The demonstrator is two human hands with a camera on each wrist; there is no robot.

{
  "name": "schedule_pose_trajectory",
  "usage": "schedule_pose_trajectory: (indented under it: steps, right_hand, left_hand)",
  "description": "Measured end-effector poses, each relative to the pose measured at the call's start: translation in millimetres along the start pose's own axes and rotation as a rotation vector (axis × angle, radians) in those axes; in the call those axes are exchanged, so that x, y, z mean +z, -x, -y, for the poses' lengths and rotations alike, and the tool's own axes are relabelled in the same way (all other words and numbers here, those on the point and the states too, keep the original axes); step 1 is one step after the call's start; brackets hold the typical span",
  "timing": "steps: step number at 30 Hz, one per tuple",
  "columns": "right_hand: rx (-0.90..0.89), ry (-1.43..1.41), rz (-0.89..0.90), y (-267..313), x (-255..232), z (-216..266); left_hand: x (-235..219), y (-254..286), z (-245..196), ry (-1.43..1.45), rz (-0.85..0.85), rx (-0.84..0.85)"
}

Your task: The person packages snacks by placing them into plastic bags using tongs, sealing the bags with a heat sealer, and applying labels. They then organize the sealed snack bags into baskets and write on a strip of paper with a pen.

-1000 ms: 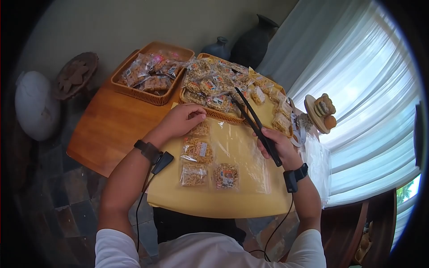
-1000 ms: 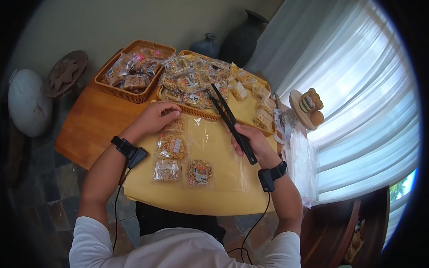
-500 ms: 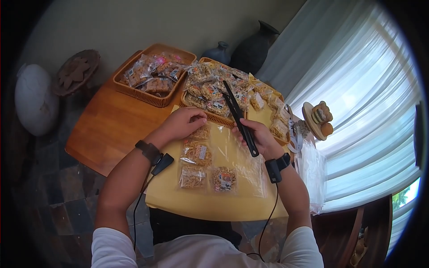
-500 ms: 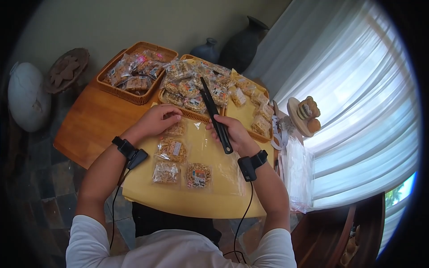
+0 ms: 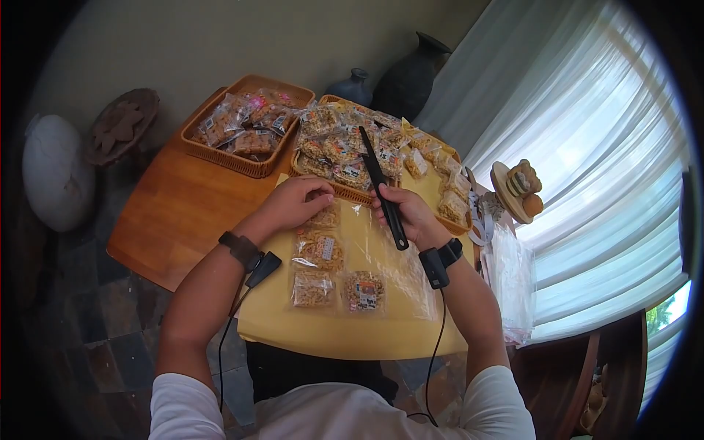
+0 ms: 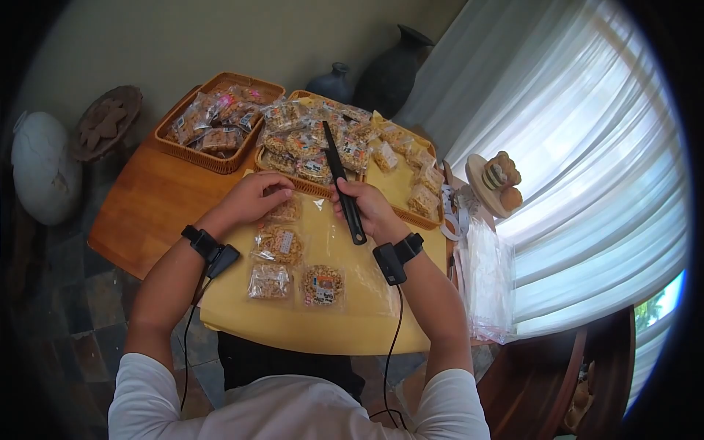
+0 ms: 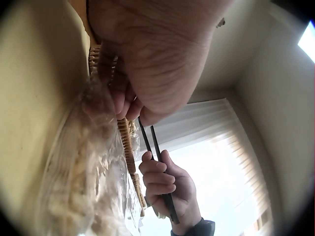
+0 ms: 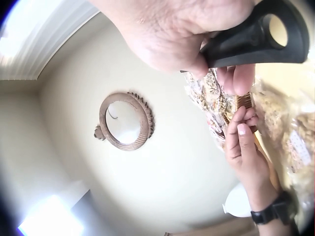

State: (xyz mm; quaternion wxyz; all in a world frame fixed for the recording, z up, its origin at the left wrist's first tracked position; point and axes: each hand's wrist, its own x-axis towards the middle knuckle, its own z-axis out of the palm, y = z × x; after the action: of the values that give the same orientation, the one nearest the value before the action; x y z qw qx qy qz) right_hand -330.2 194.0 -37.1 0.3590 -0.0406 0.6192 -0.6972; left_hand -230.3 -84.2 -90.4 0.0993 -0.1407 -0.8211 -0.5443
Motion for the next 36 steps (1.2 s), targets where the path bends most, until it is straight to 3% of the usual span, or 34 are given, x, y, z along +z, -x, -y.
schedule_pose_trajectory:
  steps: [4, 10, 13, 16, 20, 22, 24, 27, 36]
  right_hand:
    - [-0.040, 0.006, 0.025, 18.8, -15.1, -8.7]
    - [-0.053, 0.034, -0.008, 112.1, -49.3, -19.4]
    - [-0.048, 0.127, -0.136, 177.1, -76.6, -23.9]
    - [-0.028, 0.157, -0.263, 234.6, -109.3, -35.5]
    - [0.026, 0.221, -0.396, 280.3, -137.3, -56.6]
    - [0.048, 0.247, -0.417, 289.3, -144.3, -65.3]
    - [0.043, 0.296, -0.427, 289.2, -153.2, -74.8]
    - [0.045, 0.309, -0.435, 277.6, -152.1, -77.3]
    - [0.017, 0.319, -0.402, 244.8, -153.2, -73.8]
  left_hand:
    - [-0.7, -0.5, -0.3, -0.027, 0.003, 0.007]
    - [1.7, 1.9, -4.4, 0.040, -0.006, -0.056]
    - [-1.8, 3.6, -22.6, 0.150, 0.029, -0.288]
    - [4.3, -1.9, 6.6, 0.087, -0.011, -0.162]
    - [6.4, -0.4, 4.2, 0.121, -0.043, -0.148]
    - [6.1, 0.4, 0.5, 0.125, -0.029, -0.149]
    - [2.9, 2.2, -9.3, 0.195, 0.005, -0.303]
    - [6.6, 0.8, 7.1, 0.165, -0.019, -0.199]
    - [4.8, 3.7, -9.7, 0.134, -0.035, -0.238]
